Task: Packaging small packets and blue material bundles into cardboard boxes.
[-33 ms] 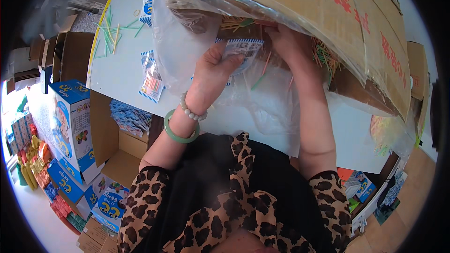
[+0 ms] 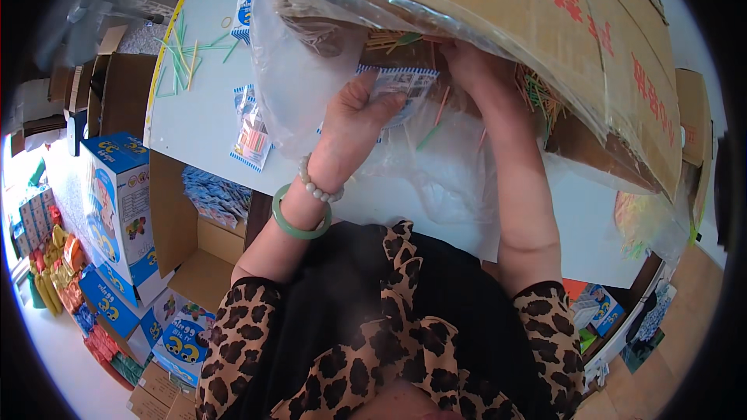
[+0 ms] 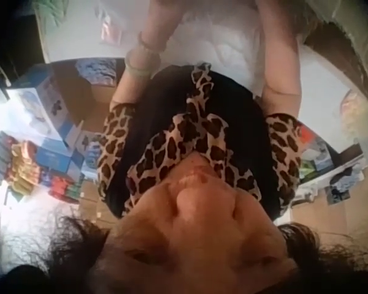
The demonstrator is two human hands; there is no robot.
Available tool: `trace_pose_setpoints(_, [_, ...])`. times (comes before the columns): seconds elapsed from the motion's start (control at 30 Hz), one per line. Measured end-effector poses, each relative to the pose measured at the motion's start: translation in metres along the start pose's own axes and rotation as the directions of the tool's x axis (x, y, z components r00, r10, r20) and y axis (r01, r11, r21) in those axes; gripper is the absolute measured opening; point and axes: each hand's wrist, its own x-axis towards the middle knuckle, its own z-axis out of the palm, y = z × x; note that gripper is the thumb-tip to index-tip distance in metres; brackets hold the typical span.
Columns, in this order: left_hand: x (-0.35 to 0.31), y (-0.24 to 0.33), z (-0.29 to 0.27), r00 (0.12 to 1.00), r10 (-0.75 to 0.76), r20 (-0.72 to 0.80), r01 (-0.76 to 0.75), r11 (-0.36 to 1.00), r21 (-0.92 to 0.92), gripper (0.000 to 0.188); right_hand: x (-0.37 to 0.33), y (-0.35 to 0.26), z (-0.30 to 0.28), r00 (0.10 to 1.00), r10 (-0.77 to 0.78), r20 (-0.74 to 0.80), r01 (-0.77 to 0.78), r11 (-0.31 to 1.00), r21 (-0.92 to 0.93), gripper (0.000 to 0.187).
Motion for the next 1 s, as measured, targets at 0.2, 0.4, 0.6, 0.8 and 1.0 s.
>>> trace_pose_setpoints(0.2, [-0.005, 0.001, -0.001, 0.996, -0.040, 0.077, 0.033, 0.995, 0.090, 0.020, 0.038, -0.020, -0.012, 0.953, 0.294, 0.077, -0.298, 0.954, 0.037, 0.040])
trace_pose_setpoints(0.4, [-0.008, 0.005, -0.011, 0.979, 0.069, 0.191, -0.170, 0.795, 0.582, 0.015, 0.032, 0.011, 0.007, 0.963, 0.265, -0.046, -0.265, 0.964, -0.014, 0.042])
trace_pose_setpoints(0.6, [-0.009, -0.027, 0.016, 0.696, 0.291, 0.656, -0.718, 0.266, 0.644, 0.006, 0.020, 0.020, -0.003, 0.957, 0.288, 0.035, -0.282, 0.953, -0.112, 0.041])
trace_pose_setpoints(0.8, [-0.025, -0.027, 0.003, 0.735, 0.175, 0.655, -0.675, 0.278, 0.683, 0.005, -0.016, 0.016, -0.024, 0.933, 0.342, 0.111, -0.315, 0.927, -0.205, 0.039])
trace_pose_setpoints(1.0, [-0.028, -0.023, -0.007, 0.767, 0.124, 0.630, -0.619, 0.405, 0.673, 0.006, -0.033, 0.002, -0.025, 0.897, 0.407, 0.174, -0.346, 0.890, -0.296, 0.038])
